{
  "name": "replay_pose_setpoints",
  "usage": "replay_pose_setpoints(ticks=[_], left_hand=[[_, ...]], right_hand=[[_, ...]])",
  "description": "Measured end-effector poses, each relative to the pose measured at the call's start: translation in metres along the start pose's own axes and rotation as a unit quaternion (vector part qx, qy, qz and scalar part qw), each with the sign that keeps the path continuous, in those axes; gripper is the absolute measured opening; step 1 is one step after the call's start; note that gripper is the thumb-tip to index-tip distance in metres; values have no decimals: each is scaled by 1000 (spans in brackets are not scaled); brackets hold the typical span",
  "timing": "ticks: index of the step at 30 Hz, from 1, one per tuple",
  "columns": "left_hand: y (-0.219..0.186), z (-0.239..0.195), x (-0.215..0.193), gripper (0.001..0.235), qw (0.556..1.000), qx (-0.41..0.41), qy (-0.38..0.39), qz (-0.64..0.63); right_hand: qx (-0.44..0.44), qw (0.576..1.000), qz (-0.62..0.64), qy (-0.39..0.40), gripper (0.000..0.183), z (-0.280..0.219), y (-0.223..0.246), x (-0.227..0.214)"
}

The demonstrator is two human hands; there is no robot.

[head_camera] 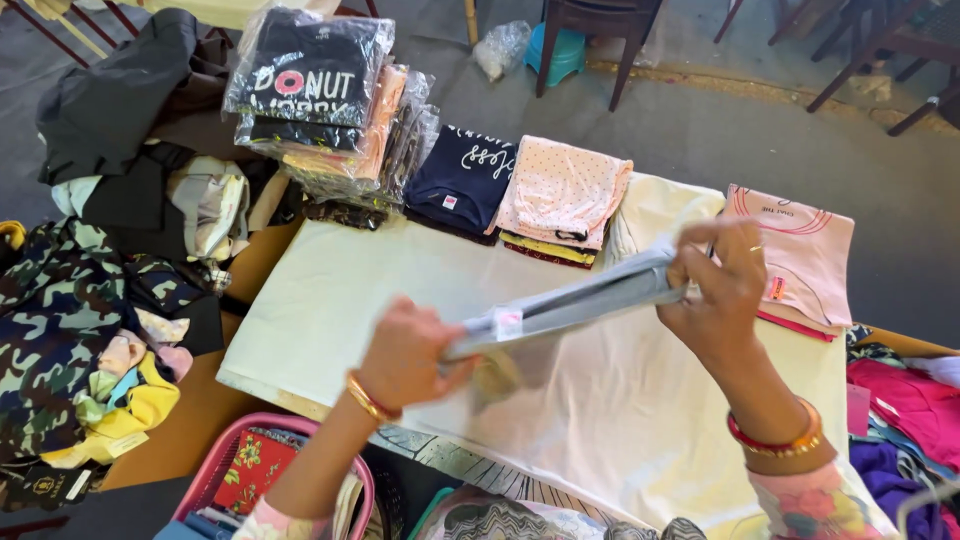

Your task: The person folds a grey t-shirt and a pink t-shirt on a table covered with a white sheet. They smooth out the fabric, fold the sleeves and sides, and then fold the shirts into compact rectangles. The folded shirts are placed on a stack of other folded clothes.

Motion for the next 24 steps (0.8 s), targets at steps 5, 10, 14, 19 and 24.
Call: replay_pose_setpoints(ticks=[5,10,14,19,24], left_hand=[[-9,-3,-79,14,919,-6,-217,330],[46,-22,-80,41,890,-68,-405,198],[130,-60,-68,17,925,-170,-316,126],[78,-63,-126,25,892,-129,-424,-86],[93,-64,-129,23,865,-107,-395,-290]], right_hand=[[75,949,306,10,34,22,20,12],[118,909,400,-2,27,19,1,43],[208,888,408,48,26,27,-25,72],[301,771,559,46,23,41,-40,100],[339,763,551,1,19,14,-66,165]])
Point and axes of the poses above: each hand's wrist, its own z-axis towards the middle knuckle, its own x-axis out of the palm, y = z × x, the point moved 5 cm from there along z, towards the middle knuckle, and after that the axes turned 7 degrees about x, right-handed, at the moved point
